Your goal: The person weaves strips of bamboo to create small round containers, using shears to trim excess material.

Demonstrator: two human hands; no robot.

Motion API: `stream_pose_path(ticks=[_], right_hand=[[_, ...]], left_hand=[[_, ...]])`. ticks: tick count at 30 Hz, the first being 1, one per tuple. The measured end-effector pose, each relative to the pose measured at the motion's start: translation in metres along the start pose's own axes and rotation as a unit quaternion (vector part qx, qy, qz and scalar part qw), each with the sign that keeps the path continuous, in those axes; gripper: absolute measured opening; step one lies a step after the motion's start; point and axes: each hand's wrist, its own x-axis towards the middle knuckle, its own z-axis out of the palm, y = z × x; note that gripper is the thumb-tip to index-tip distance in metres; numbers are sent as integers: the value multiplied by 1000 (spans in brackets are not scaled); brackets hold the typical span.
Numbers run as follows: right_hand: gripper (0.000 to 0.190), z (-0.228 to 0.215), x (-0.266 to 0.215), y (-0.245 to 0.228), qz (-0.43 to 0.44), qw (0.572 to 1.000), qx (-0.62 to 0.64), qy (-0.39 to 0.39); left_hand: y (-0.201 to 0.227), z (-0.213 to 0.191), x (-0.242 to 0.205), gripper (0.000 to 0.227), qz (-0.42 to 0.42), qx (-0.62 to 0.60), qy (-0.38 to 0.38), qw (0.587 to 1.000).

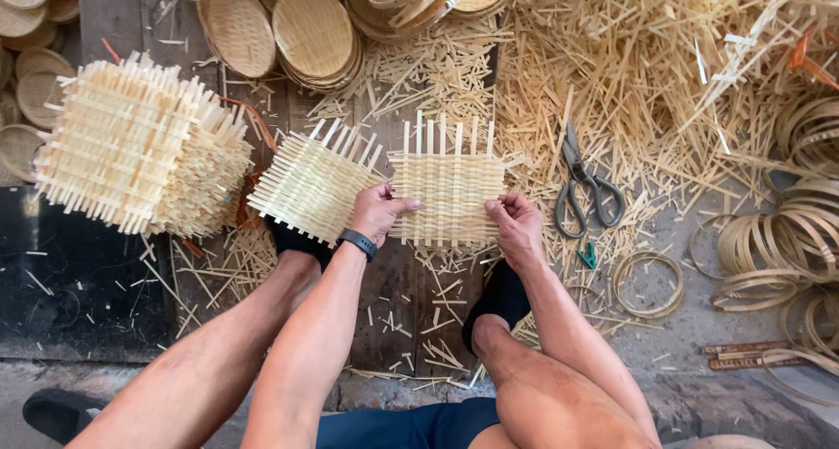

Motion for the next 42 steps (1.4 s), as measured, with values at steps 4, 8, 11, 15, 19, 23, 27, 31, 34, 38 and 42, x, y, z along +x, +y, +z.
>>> stream_pose_path(ticks=[4, 8, 11, 15, 19, 23, 27, 31, 34, 38, 42], right_hand=[[21, 1, -3, -6, 23, 1000, 5, 3], [20, 1, -2, -6, 23, 1000, 2, 2], [21, 2, -1, -6, 28, 1000, 1, -1], [22, 5, -3, -9, 20, 1000, -5, -2], [22, -5, -12, -22, 40, 999, -2, 30], [20, -81, -27, -30, -75, 984, -44, 155], [28, -201, -55, -20, -128, 842, -369, 372], [43, -270, -94, 5, -72, 750, -598, 273], [30, -283, -100, 26, -6, 738, -655, 162], [30, -288, -93, 30, 43, 750, -633, 186], [27, -274, -88, -17, 25, 713, -652, 257]], left_hand=[[10, 4, -5, 22, -29, -3, 15, 999], [15, 4, -7, 22, -36, -15, 15, 999], [21, 6, -9, 24, -40, -4, 19, 999], [28, 8, -14, 30, -49, 25, 33, 998], [22, 3, -12, 44, -21, -1, 9, 1000], [18, -11, -7, 68, -35, 33, 29, 998], [37, -41, -25, 83, -57, 88, 111, 988], [42, -55, -30, 82, 6, 112, 116, 987], [36, -57, -24, 74, 14, 94, 128, 987], [32, -38, -21, 60, 136, 146, 115, 973], [68, 16, -53, 36, 246, 209, 169, 931]])
